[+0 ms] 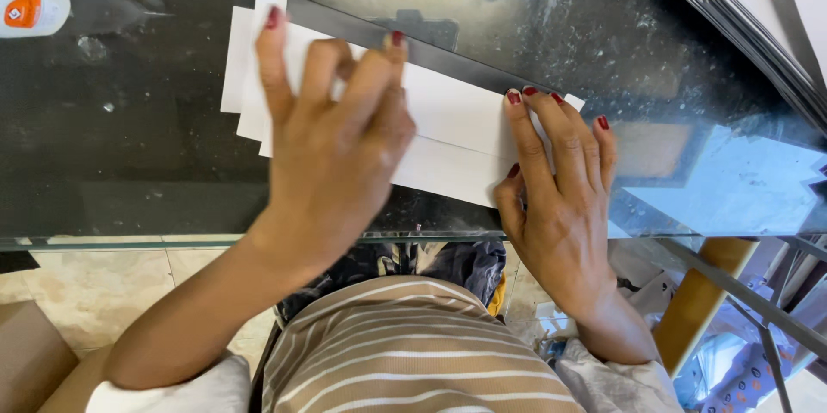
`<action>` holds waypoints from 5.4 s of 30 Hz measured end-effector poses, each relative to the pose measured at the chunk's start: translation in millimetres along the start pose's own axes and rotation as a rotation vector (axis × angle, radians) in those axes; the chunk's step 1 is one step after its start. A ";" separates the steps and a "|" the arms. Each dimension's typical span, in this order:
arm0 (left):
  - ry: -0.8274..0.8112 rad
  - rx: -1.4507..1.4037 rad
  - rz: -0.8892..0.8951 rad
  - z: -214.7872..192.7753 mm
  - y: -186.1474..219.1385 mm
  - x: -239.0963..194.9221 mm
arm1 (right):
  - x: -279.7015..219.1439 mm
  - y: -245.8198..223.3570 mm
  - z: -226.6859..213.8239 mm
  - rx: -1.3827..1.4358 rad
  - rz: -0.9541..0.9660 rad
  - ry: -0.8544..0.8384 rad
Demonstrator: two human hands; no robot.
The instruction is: The person assembles a paper craft by folding white and black paper pieces, applying glue from a bottle to edges, and pressing them together. The person repeatedly folds, glues, and aligns the pieces on a glass table, forming a rectangular structure with square cutouts.
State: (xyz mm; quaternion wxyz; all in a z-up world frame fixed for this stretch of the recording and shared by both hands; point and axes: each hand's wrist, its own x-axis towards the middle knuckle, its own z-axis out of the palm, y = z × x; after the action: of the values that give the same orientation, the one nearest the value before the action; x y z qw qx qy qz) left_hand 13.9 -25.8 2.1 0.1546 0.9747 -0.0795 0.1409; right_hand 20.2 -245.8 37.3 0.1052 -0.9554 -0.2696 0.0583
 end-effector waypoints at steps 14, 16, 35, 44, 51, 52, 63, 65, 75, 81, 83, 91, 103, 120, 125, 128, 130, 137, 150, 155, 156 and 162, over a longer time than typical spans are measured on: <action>0.071 0.231 -0.035 -20.3 -41.8 -5.0 | -5.3 -6.7 11.4 -0.008 0.075 0.133; 0.081 0.213 -0.036 -28.0 -43.8 -4.3 | -7.7 -6.5 11.7 -0.031 0.092 0.133; 0.019 0.090 0.012 13.6 60.4 7.4 | -10.1 8.5 12.0 0.232 0.148 0.251; -0.043 0.054 0.027 10.5 77.6 16.5 | -11.0 9.3 -1.9 0.345 0.228 0.200; -0.042 0.088 -0.104 3.0 11.3 -0.1 | -15.1 14.1 1.1 0.308 0.170 0.179; -0.020 0.128 -0.120 -0.9 -2.7 -4.4 | -15.3 13.8 1.0 0.321 0.178 0.175; 0.145 -0.186 -0.058 -49.6 -28.0 -11.7 | -12.0 11.6 -10.8 0.389 0.176 0.133; 0.173 -0.173 0.021 -48.5 -25.8 -9.7 | -10.8 10.5 -20.6 0.441 0.128 0.102; 0.113 -0.068 -0.011 -34.5 -19.6 -17.0 | 25.5 -35.4 -11.1 0.361 -0.148 0.183; 0.062 -0.147 -0.036 -42.1 -22.6 -19.5 | 24.4 -49.6 7.9 0.067 -0.020 0.167; 0.035 -0.212 -0.050 -46.8 -25.8 -21.8 | 27.9 -51.7 7.7 -0.038 0.008 0.122; 0.134 -0.237 0.013 -50.9 -27.4 -18.7 | 30.5 -53.6 8.1 -0.126 0.002 0.085; -0.013 -0.144 0.166 -41.0 -26.5 -9.5 | 56.5 -35.3 -4.1 0.191 -0.155 0.219; 0.114 -0.172 0.175 -43.4 -25.2 1.2 | 89.5 -18.3 -15.1 0.337 -0.200 0.217; 0.073 -0.256 0.158 -50.7 -25.3 -0.4 | 88.7 -22.3 -7.9 0.309 -0.197 0.259; 0.177 -0.268 0.124 -46.2 -34.0 -13.7 | 86.6 -23.2 0.2 0.267 -0.223 0.338; 0.339 -0.288 0.049 -50.6 -43.9 -24.3 | 87.2 -23.1 -1.1 0.272 -0.233 0.338; 0.604 -0.266 -0.326 -57.1 -106.6 -68.0 | 87.4 -21.2 -0.3 0.254 -0.238 0.335; 0.344 -0.421 -0.172 -68.6 -118.6 -43.1 | 84.8 -21.7 3.6 0.202 -0.234 0.348; 0.291 -0.471 -0.175 -82.5 -93.2 -45.2 | 83.9 -20.1 7.6 0.226 -0.221 0.382; 0.287 -0.474 -0.177 -79.8 -82.8 -49.3 | 83.6 -19.9 7.3 0.226 -0.218 0.378; 0.111 -0.628 -0.355 -77.9 -26.1 -59.4 | 83.2 -20.4 9.5 0.319 -0.202 0.390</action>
State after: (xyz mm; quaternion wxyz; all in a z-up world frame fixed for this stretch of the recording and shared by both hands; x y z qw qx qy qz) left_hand -56.6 30.5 48.1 0.4725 0.8691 0.0602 0.1331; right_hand 78.8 -183.3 28.3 0.3098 -0.8883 -0.3253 -0.0958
